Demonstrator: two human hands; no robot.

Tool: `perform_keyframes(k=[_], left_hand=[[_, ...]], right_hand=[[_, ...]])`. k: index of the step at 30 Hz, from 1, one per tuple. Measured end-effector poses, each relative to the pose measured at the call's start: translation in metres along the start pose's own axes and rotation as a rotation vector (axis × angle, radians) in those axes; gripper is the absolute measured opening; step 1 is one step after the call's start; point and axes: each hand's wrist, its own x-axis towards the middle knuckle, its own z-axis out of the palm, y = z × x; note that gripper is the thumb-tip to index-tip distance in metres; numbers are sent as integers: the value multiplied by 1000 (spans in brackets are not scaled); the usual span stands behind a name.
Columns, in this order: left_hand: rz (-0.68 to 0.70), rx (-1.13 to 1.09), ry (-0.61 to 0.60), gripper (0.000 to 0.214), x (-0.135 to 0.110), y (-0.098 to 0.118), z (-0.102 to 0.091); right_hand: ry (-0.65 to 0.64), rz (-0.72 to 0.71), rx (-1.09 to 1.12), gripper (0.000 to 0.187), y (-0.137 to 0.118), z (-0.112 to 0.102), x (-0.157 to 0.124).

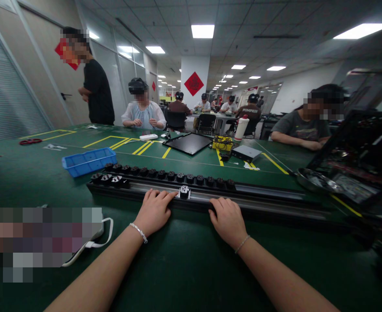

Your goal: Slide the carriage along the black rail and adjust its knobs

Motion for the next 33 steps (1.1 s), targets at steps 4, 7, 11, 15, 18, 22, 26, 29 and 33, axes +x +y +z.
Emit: perform_keyframes(k=[4, 7, 11, 15, 18, 22, 26, 29, 33], left_hand=[[1, 1, 9, 57, 0, 1, -1], [-5, 4, 6, 57, 0, 1, -1], [-4, 9, 9, 58, 0, 0, 0], [9, 6, 20, 57, 0, 0, 0], [8, 3, 12, 58, 0, 1, -1], [-7, 15, -1, 58, 0, 1, -2], [-11, 23, -2, 59, 0, 2, -1], [-3, 23, 16, 58, 0, 2, -1], [7, 22, 34, 58, 0, 1, 0]], right_hand=[[-4, 6, 2, 21, 0, 1, 0], [2, 1, -5, 21, 0, 2, 0], [11, 2, -9, 21, 1, 2, -1], [5, 1, -6, 21, 1, 3, -1], [8, 5, -17, 21, 1, 4, -1], [13, 4, -26, 22, 0, 3, -1], [7, 5, -20, 21, 0, 1, -1], [-3, 11, -3, 21, 0, 0, -1], [-2, 14, 0, 21, 0, 2, -1]])
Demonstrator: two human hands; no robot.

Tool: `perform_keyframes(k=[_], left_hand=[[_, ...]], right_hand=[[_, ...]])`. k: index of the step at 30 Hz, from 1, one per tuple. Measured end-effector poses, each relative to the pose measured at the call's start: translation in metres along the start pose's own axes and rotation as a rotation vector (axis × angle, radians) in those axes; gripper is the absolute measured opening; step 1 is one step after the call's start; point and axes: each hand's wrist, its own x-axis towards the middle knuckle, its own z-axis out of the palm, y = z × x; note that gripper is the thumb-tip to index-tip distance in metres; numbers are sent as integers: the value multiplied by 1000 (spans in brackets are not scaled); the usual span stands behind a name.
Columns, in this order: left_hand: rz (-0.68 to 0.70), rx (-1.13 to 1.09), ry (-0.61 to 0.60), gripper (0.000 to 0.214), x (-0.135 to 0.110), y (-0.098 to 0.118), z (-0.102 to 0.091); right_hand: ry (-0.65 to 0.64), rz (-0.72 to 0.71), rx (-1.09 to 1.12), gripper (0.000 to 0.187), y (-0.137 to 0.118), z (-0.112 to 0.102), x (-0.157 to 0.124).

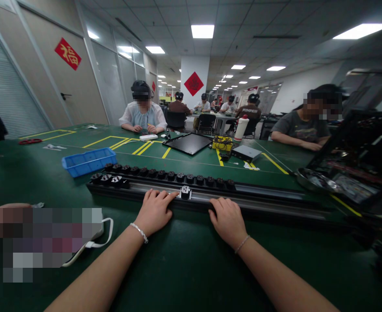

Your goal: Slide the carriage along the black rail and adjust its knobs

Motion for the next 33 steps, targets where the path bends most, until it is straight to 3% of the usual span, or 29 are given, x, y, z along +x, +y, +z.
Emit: perform_keyframes(k=[33], left_hand=[[-10, 22, -29, 60, 1, 0, 1]], right_hand=[[12, -16, -15, 22, 1, 1, 0]])
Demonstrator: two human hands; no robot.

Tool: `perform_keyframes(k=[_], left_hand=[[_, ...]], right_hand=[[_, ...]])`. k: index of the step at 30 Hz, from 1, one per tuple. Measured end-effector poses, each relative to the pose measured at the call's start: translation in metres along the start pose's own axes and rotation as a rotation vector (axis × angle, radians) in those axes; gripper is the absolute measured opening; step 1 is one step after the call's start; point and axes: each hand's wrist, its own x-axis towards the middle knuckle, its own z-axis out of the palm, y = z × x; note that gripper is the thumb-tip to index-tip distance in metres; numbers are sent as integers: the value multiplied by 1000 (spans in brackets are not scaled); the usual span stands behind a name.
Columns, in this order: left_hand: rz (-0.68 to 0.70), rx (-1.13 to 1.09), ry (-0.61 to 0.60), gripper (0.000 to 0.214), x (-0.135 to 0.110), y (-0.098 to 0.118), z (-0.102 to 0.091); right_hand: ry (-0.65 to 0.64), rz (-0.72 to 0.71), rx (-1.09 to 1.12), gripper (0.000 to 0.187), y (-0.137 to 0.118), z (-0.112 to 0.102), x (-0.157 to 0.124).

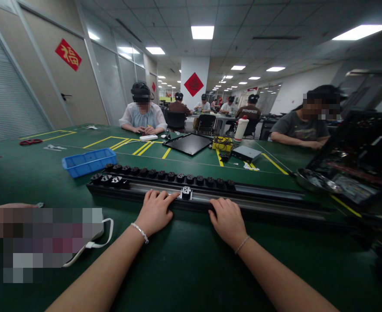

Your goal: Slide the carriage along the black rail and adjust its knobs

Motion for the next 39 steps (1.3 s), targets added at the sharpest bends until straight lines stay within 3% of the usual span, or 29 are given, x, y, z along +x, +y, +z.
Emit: perform_keyframes(k=[17, 39], left_hand=[[10, 3, 29, 59, 0, 0, 1], [-22, 32, -34, 61, 1, 5, -4]], right_hand=[[-9, 11, 6, 21, 0, -1, 0], [-18, 8, 5, 22, 0, -1, 0]])
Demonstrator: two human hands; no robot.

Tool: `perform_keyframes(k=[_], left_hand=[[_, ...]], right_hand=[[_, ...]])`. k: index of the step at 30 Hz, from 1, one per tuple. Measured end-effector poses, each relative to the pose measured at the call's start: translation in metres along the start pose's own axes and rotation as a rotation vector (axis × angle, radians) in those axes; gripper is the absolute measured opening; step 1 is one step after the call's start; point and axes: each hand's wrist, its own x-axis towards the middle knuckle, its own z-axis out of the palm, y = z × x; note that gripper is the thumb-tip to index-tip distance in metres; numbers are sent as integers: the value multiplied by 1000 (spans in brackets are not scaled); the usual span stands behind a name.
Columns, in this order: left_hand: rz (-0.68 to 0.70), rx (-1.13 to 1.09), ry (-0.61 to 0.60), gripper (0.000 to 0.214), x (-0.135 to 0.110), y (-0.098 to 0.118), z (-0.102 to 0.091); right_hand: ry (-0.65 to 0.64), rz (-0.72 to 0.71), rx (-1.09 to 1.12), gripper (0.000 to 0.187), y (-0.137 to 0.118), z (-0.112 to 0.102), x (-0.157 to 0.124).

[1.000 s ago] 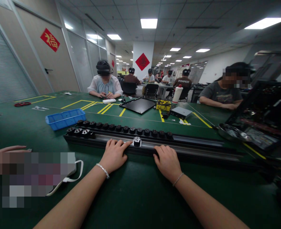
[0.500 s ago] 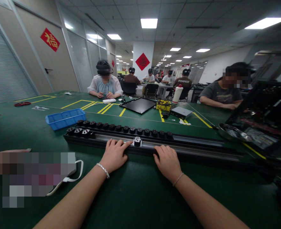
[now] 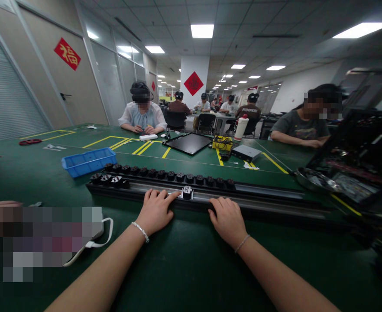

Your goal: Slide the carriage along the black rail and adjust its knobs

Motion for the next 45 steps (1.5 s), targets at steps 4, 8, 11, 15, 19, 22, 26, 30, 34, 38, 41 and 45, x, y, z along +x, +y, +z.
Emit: perform_keyframes(k=[4, 8, 11, 15, 19, 22, 26, 30, 34, 38, 41, 45], left_hand=[[14, 13, 23, 62, 0, 0, 1], [3, 20, 13, 62, 0, 0, 1], [4, 21, 12, 61, 0, 1, 0], [4, 16, -4, 62, 0, 0, 0], [7, 15, -3, 62, 0, 0, 0], [4, 12, -13, 63, 0, 1, -1], [1, 12, -14, 62, 0, 1, -1], [18, 1, 6, 62, -1, 1, 1], [11, -30, -19, 56, 0, 4, 3], [35, -48, -55, 40, 8, 7, -1], [102, -34, -97, 32, 20, 7, -6], [156, -64, -198, 31, 35, 6, -12]], right_hand=[[3, 0, 5, 21, 0, 0, 0], [5, 3, 5, 21, 0, 1, 0], [9, 0, 7, 21, 0, 2, 0], [11, -4, 9, 21, 0, 1, 0], [8, -6, -2, 21, 0, -1, 0], [9, -8, -11, 21, 0, -1, 0], [5, -8, -12, 21, 0, -1, 0], [1, 0, 4, 21, 0, 0, 0], [4, 1, 5, 20, -1, 0, 1], [5, -6, 9, 20, 0, 1, 1], [5, -9, 11, 21, 1, 2, 0], [9, -10, 20, 20, 1, 2, 0]])
